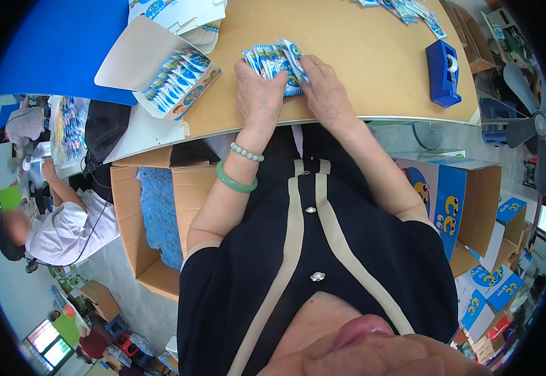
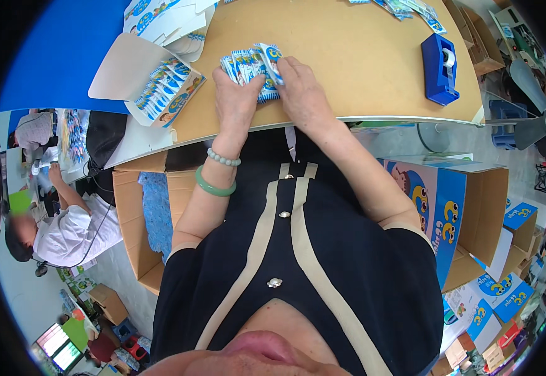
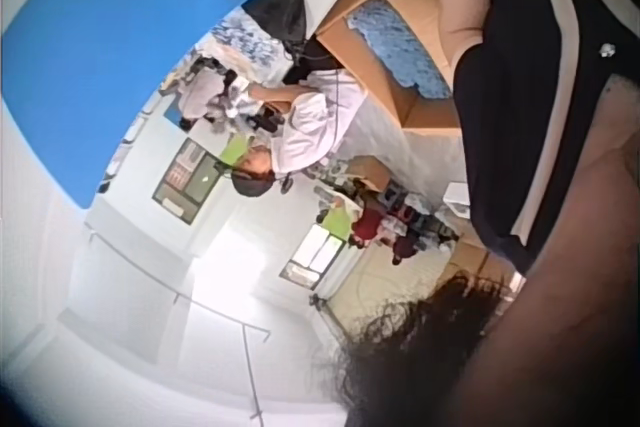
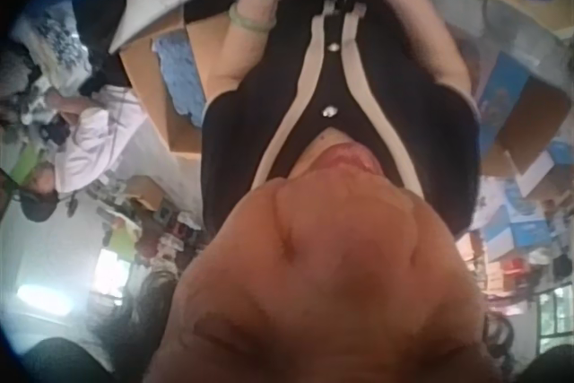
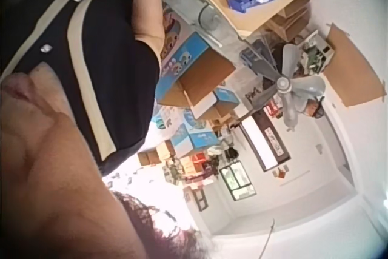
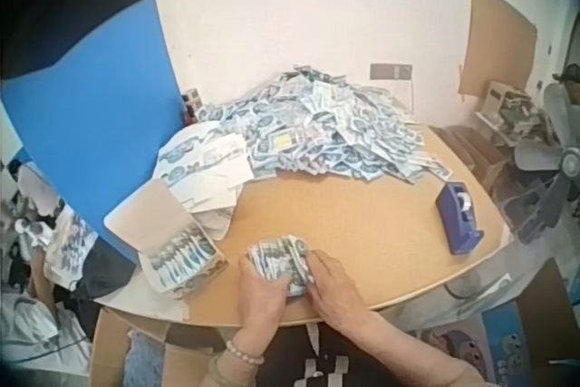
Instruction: Folding and packaging small blue and white packets into cardboard boxes.
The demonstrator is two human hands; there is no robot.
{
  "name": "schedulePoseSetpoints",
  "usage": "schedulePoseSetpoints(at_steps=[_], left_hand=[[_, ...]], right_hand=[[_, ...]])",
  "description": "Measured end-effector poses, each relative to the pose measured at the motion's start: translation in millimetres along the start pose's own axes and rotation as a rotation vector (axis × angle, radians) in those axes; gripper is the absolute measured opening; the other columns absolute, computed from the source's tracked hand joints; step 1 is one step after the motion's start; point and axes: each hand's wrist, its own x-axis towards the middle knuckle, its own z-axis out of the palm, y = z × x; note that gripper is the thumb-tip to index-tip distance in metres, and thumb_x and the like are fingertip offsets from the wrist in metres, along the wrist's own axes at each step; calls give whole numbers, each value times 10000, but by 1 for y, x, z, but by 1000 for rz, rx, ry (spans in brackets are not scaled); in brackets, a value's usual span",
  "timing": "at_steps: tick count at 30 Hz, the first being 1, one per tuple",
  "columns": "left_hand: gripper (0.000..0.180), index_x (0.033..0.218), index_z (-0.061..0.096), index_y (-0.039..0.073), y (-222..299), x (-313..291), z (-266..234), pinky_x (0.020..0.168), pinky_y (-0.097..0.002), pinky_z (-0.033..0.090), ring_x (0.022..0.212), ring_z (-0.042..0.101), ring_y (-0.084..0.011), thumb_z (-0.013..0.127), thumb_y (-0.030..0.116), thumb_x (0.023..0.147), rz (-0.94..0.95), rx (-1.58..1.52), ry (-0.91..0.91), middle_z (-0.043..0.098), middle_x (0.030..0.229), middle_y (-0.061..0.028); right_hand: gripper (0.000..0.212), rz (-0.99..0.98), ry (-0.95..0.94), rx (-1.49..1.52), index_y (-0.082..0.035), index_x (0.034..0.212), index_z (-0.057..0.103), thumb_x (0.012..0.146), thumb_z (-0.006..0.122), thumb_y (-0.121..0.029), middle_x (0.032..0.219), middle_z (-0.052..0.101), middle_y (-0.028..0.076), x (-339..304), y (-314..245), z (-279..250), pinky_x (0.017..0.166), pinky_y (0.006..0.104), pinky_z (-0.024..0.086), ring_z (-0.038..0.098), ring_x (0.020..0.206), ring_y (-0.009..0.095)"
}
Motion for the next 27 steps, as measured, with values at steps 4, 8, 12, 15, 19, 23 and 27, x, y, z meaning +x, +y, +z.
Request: schedulePoseSetpoints(at_steps=[4,8,12,15,19,23,27], left_hand=[[681,1222,435,-19,-5,5,8,857,-447,497,1003,633,-371,788,287,727,32,-96,52,624,1095,-214],[682,1209,453,-26,6,4,11,845,-427,499,996,641,-347,811,298,728,-6,-215,24,629,1096,-211],[681,1206,466,-23,6,4,11,847,-412,496,989,643,-330,826,293,722,81,-142,40,633,1086,-201],[697,1222,462,-13,3,2,9,852,-406,492,1001,640,-328,833,288,714,-4,-100,22,632,1096,-193],[706,1239,457,1,-9,6,12,861,-402,490,1010,640,-316,836,277,711,36,-117,70,633,1105,-181],[710,1252,452,9,-12,5,14,859,-403,492,1008,643,-305,835,267,713,28,-119,58,636,1109,-165],[704,1255,451,13,-9,4,19,864,-407,490,1011,644,-302,832,261,718,51,-189,31,639,1110,-159]], right_hand=[[551,4,16,-133,39,1335,447,829,653,-27,1351,476,238,-4,-14,9,999,436,453,494,1206,399],[576,9,7,-146,69,1333,439,818,670,-48,1330,485,244,-3,-12,4,1025,449,430,479,1206,417],[614,6,35,-97,39,1352,457,806,695,-106,1346,478,227,-5,-7,-6,1050,443,410,471,1225,396],[635,60,-241,140,-4,1362,483,797,715,-176,1331,517,201,7,-3,-32,1047,427,418,492,1220,378],[629,342,-585,384,-33,1362,504,797,716,-210,1278,572,185,69,41,-61,1029,421,433,523,1193,368],[478,130,247,-478,-72,1267,558,805,654,-147,1249,583,213,166,140,-93,977,477,446,527,1194,379],[410,433,236,-702,-132,1251,582,844,608,-176,1156,636,194,201,237,-122,917,480,478,589,1100,383]])
